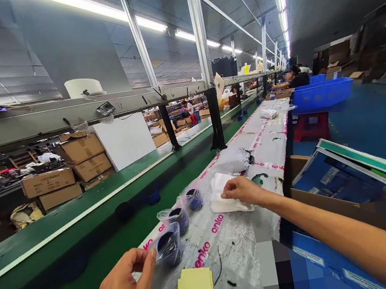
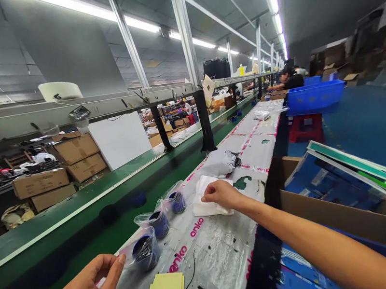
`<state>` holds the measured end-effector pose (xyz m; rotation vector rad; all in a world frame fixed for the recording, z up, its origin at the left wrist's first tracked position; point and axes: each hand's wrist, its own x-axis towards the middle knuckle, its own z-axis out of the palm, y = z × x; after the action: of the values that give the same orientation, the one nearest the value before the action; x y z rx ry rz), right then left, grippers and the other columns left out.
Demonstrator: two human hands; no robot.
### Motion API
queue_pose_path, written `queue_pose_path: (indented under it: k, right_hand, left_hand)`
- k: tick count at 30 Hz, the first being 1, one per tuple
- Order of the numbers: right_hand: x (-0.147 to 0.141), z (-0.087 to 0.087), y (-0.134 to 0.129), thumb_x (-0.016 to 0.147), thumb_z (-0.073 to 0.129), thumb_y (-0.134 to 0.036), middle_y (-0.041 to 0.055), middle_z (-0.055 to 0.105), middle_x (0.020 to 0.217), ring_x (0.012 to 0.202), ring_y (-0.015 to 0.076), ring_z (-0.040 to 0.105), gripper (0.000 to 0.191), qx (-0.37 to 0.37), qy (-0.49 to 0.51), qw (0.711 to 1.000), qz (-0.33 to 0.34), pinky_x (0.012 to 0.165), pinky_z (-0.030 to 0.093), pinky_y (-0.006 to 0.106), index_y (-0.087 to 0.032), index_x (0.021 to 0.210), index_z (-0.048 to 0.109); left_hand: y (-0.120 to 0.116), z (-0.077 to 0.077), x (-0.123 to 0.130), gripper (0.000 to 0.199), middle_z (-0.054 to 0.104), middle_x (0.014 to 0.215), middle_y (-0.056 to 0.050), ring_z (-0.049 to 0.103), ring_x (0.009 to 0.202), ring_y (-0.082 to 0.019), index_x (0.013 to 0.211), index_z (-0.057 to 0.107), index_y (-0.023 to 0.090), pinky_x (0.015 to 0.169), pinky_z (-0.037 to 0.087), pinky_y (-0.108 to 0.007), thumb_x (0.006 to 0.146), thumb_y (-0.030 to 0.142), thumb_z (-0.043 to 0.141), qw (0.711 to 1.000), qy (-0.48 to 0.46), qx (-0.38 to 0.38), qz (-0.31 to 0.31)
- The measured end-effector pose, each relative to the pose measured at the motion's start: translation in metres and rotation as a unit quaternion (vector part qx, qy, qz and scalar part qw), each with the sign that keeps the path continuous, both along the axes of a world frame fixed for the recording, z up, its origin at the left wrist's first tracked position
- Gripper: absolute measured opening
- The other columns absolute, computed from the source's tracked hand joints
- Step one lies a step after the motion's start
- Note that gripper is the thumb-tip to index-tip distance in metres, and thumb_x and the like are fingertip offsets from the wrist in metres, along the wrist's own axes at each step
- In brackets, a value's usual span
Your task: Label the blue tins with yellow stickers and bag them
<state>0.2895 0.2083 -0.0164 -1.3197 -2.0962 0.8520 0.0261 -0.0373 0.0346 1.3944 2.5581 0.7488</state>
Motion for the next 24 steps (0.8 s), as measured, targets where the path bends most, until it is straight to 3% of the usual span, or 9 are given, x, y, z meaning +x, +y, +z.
queue_pose_path:
  k: [2,5,7,9,12,16,18,22,24]
  right_hand:
    - [0.005,0.004,0.003,0.081,0.065,-0.038,0.0028,0.066,0.07,0.062,0.0136,0.056,0.025,-0.048,0.077,0.996,0.007,0.053,0.039,0.023,-0.014,0.079,0.071]
    - [0.008,0.016,0.001,0.079,0.063,-0.043,0.0059,0.067,0.082,0.062,0.0111,0.053,0.03,-0.09,0.183,0.979,0.007,0.051,0.038,0.021,-0.014,0.082,0.069]
    - [0.004,0.027,-0.005,0.074,0.067,-0.046,0.0065,0.066,0.086,0.063,0.0101,0.052,0.033,-0.113,0.233,0.966,0.02,0.05,0.037,0.02,-0.014,0.083,0.068]
    - [-0.007,0.037,-0.018,0.07,0.073,-0.047,0.0046,0.064,0.083,0.062,0.0097,0.051,0.036,-0.134,0.267,0.953,0.049,0.049,0.036,0.02,-0.015,0.082,0.067]
    - [-0.037,0.052,-0.049,0.067,0.081,-0.046,-0.0007,0.059,0.071,0.06,0.0093,0.05,0.036,-0.176,0.312,0.922,0.147,0.051,0.038,0.021,-0.016,0.079,0.066]
    - [-0.087,0.066,-0.098,0.067,0.088,-0.044,-0.0031,0.058,0.065,0.057,0.0088,0.051,0.037,-0.256,0.324,0.861,0.296,0.05,0.038,0.021,-0.016,0.074,0.064]
    - [-0.112,0.067,-0.116,0.067,0.089,-0.044,-0.0035,0.058,0.066,0.056,0.0079,0.051,0.039,-0.309,0.314,0.834,0.333,0.048,0.037,0.019,-0.016,0.076,0.063]
    - [-0.159,0.06,-0.134,0.066,0.09,-0.045,-0.0031,0.061,0.069,0.056,0.0075,0.053,0.043,-0.404,0.272,0.774,0.406,0.048,0.044,0.018,-0.016,0.079,0.061]
    - [-0.18,0.053,-0.137,0.068,0.088,-0.047,-0.0019,0.063,0.072,0.059,0.0083,0.056,0.044,-0.4,0.267,0.759,0.44,0.052,0.048,0.02,-0.016,0.079,0.06]
  left_hand:
    - [0.0,-0.002,-0.001,0.042,0.073,0.097,-0.001,0.062,0.071,-0.022,0.087,0.065,0.029,0.067,0.041,-0.033,0.089,0.062,0.039,0.998,0.049,0.03,-0.012]
    - [0.005,-0.006,-0.002,0.04,0.068,0.121,-0.008,0.065,0.098,-0.03,0.088,0.069,0.026,0.083,0.044,-0.041,0.089,0.056,0.042,0.976,0.167,0.13,-0.056]
    - [0.009,-0.006,0.005,0.037,0.066,0.122,-0.011,0.062,0.108,-0.033,0.088,0.071,0.025,0.092,0.041,-0.045,0.089,0.052,0.046,0.957,0.198,0.191,-0.088]
    - [0.014,-0.004,0.019,0.032,0.068,0.114,-0.01,0.062,0.104,-0.031,0.087,0.071,0.024,0.091,0.042,-0.044,0.089,0.05,0.051,0.959,0.145,0.209,-0.124]
    - [0.018,0.0,0.046,0.026,0.07,0.099,-0.007,0.063,0.09,-0.025,0.09,0.068,0.024,0.082,0.046,-0.037,0.087,0.048,0.061,0.965,-0.074,0.182,-0.175]
    - [0.017,0.006,0.054,0.035,0.072,0.09,-0.006,0.066,0.081,-0.02,0.093,0.063,0.019,0.076,0.05,-0.032,0.076,0.047,0.075,0.879,-0.367,0.255,-0.167]
    - [0.008,0.008,0.041,0.034,0.072,0.082,-0.004,0.068,0.079,-0.019,0.086,0.06,0.019,0.075,0.052,-0.03,0.074,0.048,0.075,0.864,-0.391,0.278,-0.151]
    - [-0.027,0.01,0.001,0.033,0.069,0.075,-0.002,0.065,0.072,-0.016,0.077,0.061,0.018,0.07,0.05,-0.026,0.069,0.044,0.081,0.881,-0.37,0.271,-0.114]
    - [-0.045,0.008,-0.02,0.035,0.067,0.072,-0.001,0.062,0.069,-0.015,0.077,0.06,0.018,0.067,0.048,-0.025,0.071,0.048,0.077,0.896,-0.35,0.257,-0.092]
